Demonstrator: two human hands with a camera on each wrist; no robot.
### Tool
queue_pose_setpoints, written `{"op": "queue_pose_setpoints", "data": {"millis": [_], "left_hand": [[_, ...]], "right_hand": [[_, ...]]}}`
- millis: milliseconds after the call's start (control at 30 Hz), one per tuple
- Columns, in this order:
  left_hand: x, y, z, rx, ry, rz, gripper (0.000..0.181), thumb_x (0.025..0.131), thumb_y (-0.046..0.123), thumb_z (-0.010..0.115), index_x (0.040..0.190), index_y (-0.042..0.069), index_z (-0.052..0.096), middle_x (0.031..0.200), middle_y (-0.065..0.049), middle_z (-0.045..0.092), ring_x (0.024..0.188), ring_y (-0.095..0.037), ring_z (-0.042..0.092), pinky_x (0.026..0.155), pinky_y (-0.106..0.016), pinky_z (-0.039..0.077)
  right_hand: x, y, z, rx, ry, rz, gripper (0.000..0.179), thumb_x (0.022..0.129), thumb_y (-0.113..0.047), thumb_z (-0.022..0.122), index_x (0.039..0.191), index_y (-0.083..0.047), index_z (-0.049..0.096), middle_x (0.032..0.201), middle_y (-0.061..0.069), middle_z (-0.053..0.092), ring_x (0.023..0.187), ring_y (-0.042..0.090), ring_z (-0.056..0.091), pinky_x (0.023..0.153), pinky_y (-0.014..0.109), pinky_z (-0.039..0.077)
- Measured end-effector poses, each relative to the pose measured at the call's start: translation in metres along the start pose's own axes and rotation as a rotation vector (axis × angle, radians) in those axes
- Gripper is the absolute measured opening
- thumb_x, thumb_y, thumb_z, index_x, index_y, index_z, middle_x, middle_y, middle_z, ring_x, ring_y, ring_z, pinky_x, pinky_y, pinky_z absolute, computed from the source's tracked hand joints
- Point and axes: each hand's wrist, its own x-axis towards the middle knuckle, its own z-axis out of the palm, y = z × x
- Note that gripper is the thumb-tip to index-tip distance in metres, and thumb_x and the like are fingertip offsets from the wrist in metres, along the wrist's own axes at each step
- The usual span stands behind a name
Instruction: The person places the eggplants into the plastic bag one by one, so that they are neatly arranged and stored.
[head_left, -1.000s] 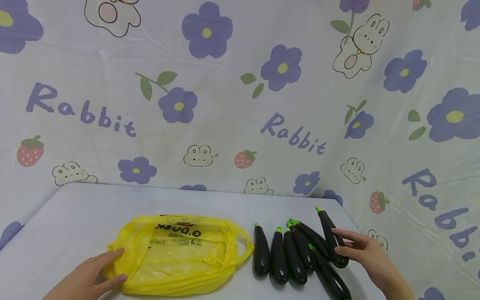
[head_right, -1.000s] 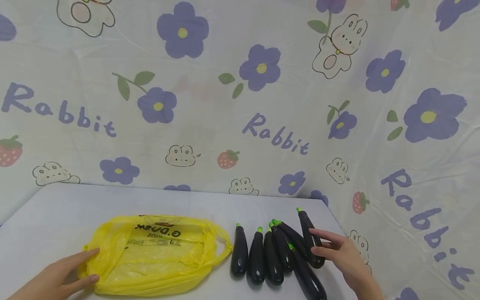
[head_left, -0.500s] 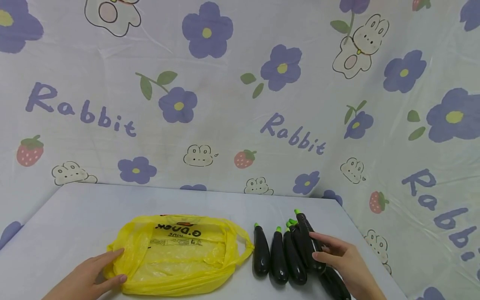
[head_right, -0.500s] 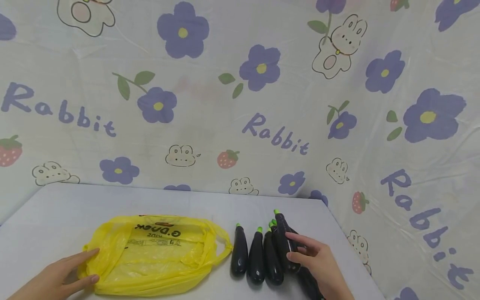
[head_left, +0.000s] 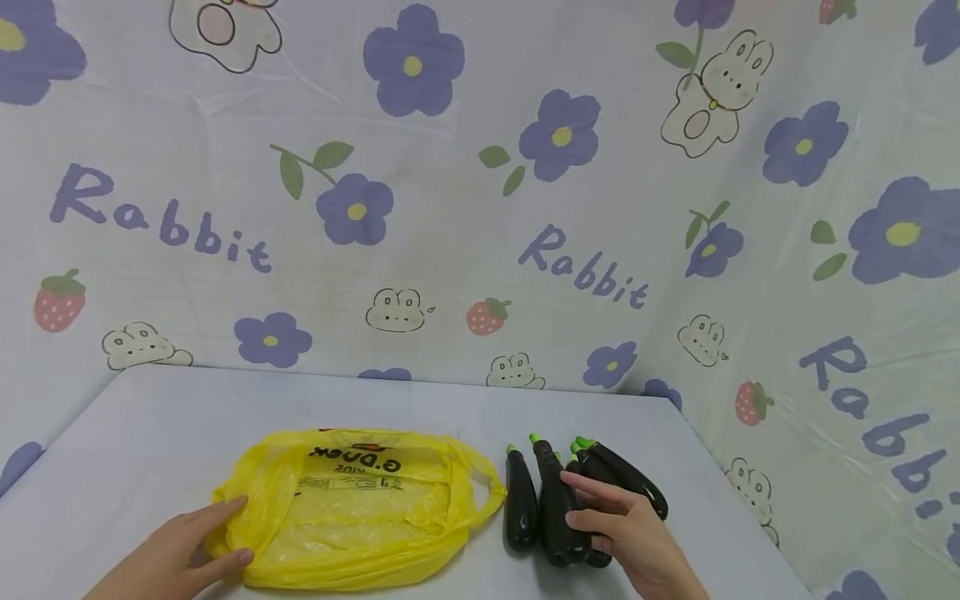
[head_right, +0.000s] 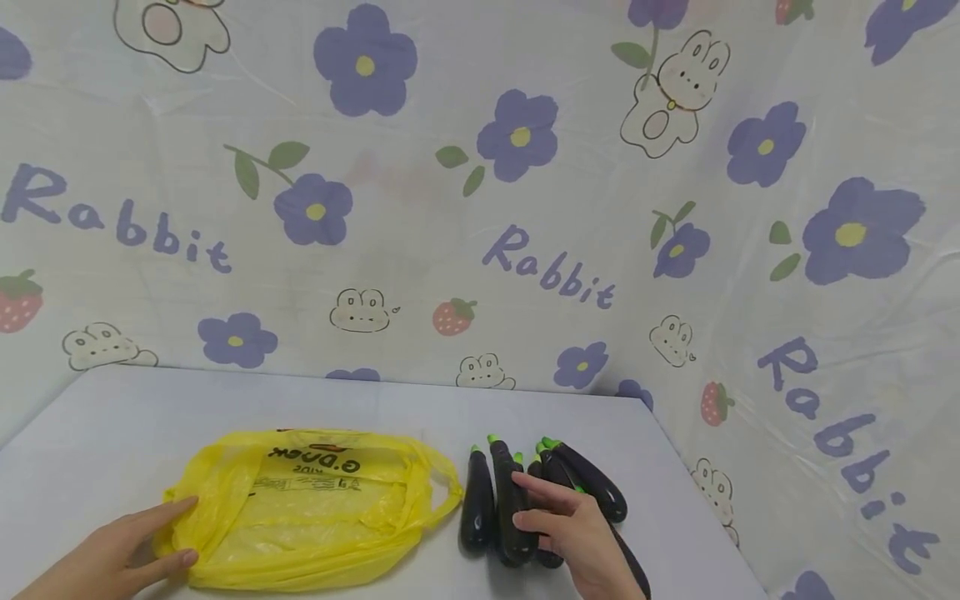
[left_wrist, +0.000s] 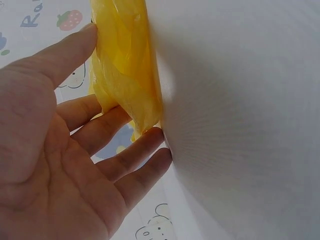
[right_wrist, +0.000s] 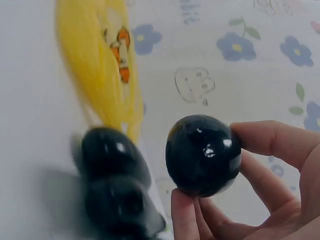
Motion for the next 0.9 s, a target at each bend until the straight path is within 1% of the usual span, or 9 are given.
{"op": "queue_pose_setpoints", "data": {"millis": [100, 233, 367, 500, 633, 733, 900], "left_hand": [[0.000, 0.000, 0.000, 0.002, 0.004, 0.007, 0.083, 0.087, 0.053, 0.069, 0.141, -0.005, 0.046, 0.136, -0.029, 0.050, 0.120, -0.050, 0.047, 0.096, -0.067, 0.040], [-0.001, 0.001, -0.001, 0.005, 0.006, 0.010, 0.082, 0.087, 0.052, 0.069, 0.141, -0.006, 0.046, 0.135, -0.030, 0.050, 0.120, -0.050, 0.048, 0.096, -0.067, 0.040], [0.000, 0.004, 0.000, 0.003, 0.002, -0.027, 0.086, 0.085, 0.056, 0.068, 0.142, -0.004, 0.046, 0.137, -0.029, 0.049, 0.122, -0.051, 0.046, 0.097, -0.067, 0.040], [0.000, 0.005, 0.001, 0.007, 0.004, -0.044, 0.088, 0.084, 0.059, 0.068, 0.142, -0.003, 0.046, 0.138, -0.029, 0.048, 0.123, -0.051, 0.044, 0.096, -0.067, 0.040], [0.000, 0.006, 0.001, 0.008, 0.002, -0.058, 0.089, 0.083, 0.060, 0.068, 0.143, -0.003, 0.046, 0.138, -0.029, 0.048, 0.123, -0.051, 0.044, 0.096, -0.067, 0.040], [-0.001, 0.008, 0.000, 0.007, -0.004, -0.068, 0.091, 0.083, 0.061, 0.068, 0.143, -0.003, 0.046, 0.138, -0.029, 0.048, 0.123, -0.051, 0.045, 0.096, -0.067, 0.041], [-0.001, 0.010, 0.000, 0.003, -0.006, -0.067, 0.090, 0.082, 0.060, 0.069, 0.142, -0.003, 0.046, 0.138, -0.029, 0.048, 0.123, -0.050, 0.045, 0.096, -0.067, 0.041]], "right_hand": [[0.000, 0.001, 0.011, 0.029, -0.028, -0.002, 0.057, 0.082, -0.005, 0.078, 0.136, -0.011, 0.062, 0.129, 0.016, 0.057, 0.097, 0.025, 0.058, 0.076, 0.034, 0.053], [-0.001, 0.002, 0.027, 0.063, -0.041, 0.017, 0.057, 0.081, -0.005, 0.079, 0.136, -0.011, 0.061, 0.130, 0.013, 0.058, 0.097, 0.025, 0.057, 0.074, 0.033, 0.052], [-0.004, 0.003, 0.044, 0.074, -0.067, 0.047, 0.057, 0.082, -0.007, 0.079, 0.136, -0.009, 0.061, 0.131, 0.011, 0.060, 0.093, 0.025, 0.056, 0.071, 0.031, 0.049], [-0.007, 0.004, 0.059, 0.073, -0.120, 0.065, 0.055, 0.084, -0.008, 0.078, 0.136, -0.009, 0.060, 0.133, 0.011, 0.059, 0.099, 0.026, 0.054, 0.079, 0.034, 0.053], [-0.009, 0.005, 0.074, 0.074, -0.170, 0.054, 0.054, 0.084, -0.006, 0.077, 0.135, -0.008, 0.061, 0.132, 0.013, 0.057, 0.105, 0.028, 0.054, 0.088, 0.040, 0.056], [-0.010, 0.005, 0.085, 0.079, -0.197, 0.043, 0.052, 0.085, -0.005, 0.076, 0.135, -0.008, 0.061, 0.134, 0.014, 0.056, 0.107, 0.027, 0.055, 0.089, 0.043, 0.056], [-0.011, 0.001, 0.104, 0.097, -0.213, 0.047, 0.049, 0.085, -0.005, 0.076, 0.132, -0.008, 0.064, 0.134, 0.012, 0.057, 0.111, 0.027, 0.054, 0.088, 0.042, 0.057]]}}
